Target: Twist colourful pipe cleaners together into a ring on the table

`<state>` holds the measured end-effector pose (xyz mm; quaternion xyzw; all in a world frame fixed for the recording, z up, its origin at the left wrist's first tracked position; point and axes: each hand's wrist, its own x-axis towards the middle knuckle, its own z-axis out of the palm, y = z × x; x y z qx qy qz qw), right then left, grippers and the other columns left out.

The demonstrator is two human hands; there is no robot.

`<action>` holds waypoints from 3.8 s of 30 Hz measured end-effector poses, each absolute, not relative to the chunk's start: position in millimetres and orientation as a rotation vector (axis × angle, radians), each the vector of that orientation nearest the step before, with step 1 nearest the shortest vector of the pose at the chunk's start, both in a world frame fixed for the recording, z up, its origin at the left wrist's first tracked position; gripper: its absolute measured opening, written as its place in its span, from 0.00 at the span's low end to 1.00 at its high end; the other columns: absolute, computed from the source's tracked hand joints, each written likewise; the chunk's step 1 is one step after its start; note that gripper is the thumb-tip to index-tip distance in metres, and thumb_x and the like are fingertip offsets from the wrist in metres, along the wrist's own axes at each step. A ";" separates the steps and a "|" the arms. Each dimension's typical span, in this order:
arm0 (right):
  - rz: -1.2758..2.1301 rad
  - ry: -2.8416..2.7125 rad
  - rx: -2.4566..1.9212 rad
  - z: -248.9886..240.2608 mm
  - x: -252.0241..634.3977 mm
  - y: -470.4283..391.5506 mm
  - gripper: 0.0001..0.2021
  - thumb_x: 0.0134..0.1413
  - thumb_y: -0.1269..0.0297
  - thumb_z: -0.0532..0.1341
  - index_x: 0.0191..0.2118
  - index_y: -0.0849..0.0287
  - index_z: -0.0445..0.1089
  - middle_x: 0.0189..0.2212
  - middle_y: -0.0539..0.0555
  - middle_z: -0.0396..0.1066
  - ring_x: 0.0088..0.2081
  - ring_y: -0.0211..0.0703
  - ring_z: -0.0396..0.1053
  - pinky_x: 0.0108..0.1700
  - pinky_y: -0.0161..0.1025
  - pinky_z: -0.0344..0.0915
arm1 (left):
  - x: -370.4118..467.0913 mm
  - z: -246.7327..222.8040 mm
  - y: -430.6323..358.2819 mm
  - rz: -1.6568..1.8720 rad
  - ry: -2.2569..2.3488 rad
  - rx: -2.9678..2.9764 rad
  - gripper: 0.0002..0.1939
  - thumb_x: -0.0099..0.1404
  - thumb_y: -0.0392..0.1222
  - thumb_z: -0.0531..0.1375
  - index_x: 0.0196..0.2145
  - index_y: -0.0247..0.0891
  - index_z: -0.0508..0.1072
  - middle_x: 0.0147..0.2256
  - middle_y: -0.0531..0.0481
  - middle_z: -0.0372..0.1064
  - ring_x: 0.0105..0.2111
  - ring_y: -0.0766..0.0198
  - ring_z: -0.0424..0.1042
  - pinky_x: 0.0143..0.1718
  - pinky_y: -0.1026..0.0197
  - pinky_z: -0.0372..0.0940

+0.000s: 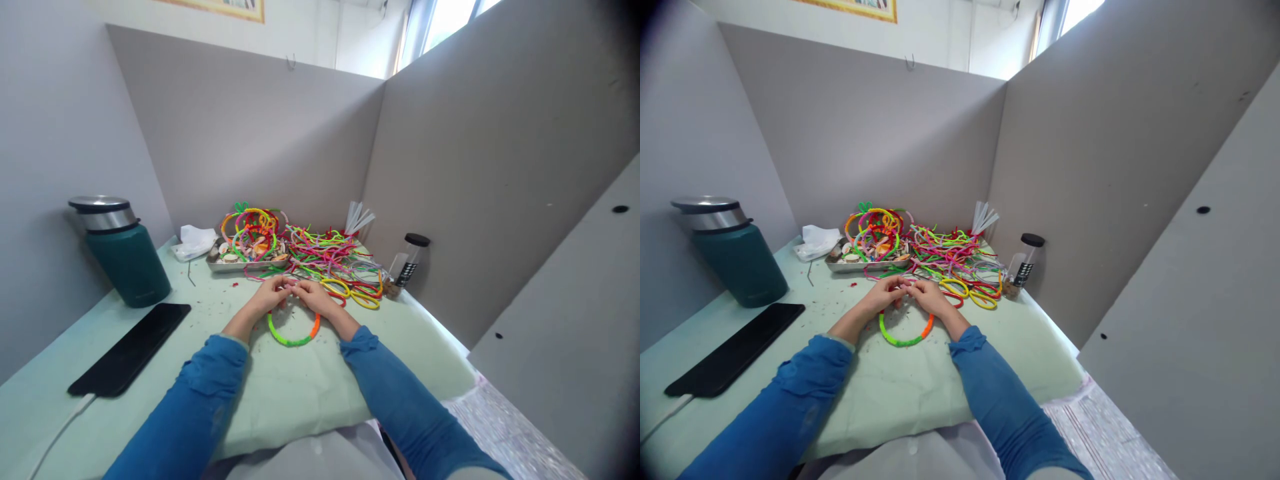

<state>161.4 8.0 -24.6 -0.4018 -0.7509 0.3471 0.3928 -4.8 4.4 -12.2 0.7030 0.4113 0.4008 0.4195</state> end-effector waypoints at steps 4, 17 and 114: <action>0.876 -1.911 -1.018 -24.5 161.7 8.1 0.16 0.54 0.54 0.55 0.23 0.61 0.61 0.17 0.46 0.57 0.22 0.33 0.52 0.24 0.31 0.48 | -6.6 -14.6 6.3 1.001 1.026 1.764 0.18 0.54 0.46 0.60 0.40 0.33 0.70 0.23 0.54 0.66 0.16 0.70 0.64 0.17 0.67 0.56; 0.871 -1.912 -1.015 -26.3 161.5 9.5 0.16 0.54 0.55 0.55 0.23 0.61 0.61 0.16 0.45 0.56 0.21 0.33 0.51 0.23 0.31 0.46 | -3.9 -11.4 3.2 0.996 1.061 1.742 0.17 0.54 0.48 0.61 0.37 0.33 0.69 0.19 0.55 0.64 0.15 0.71 0.63 0.17 0.68 0.55; 0.788 -1.987 -1.025 -26.5 161.2 10.7 0.16 0.55 0.56 0.55 0.22 0.61 0.61 0.18 0.47 0.58 0.23 0.34 0.52 0.24 0.32 0.46 | -0.9 -11.9 3.5 0.985 1.133 1.741 0.15 0.52 0.47 0.61 0.33 0.33 0.69 0.20 0.55 0.65 0.15 0.71 0.62 0.17 0.67 0.55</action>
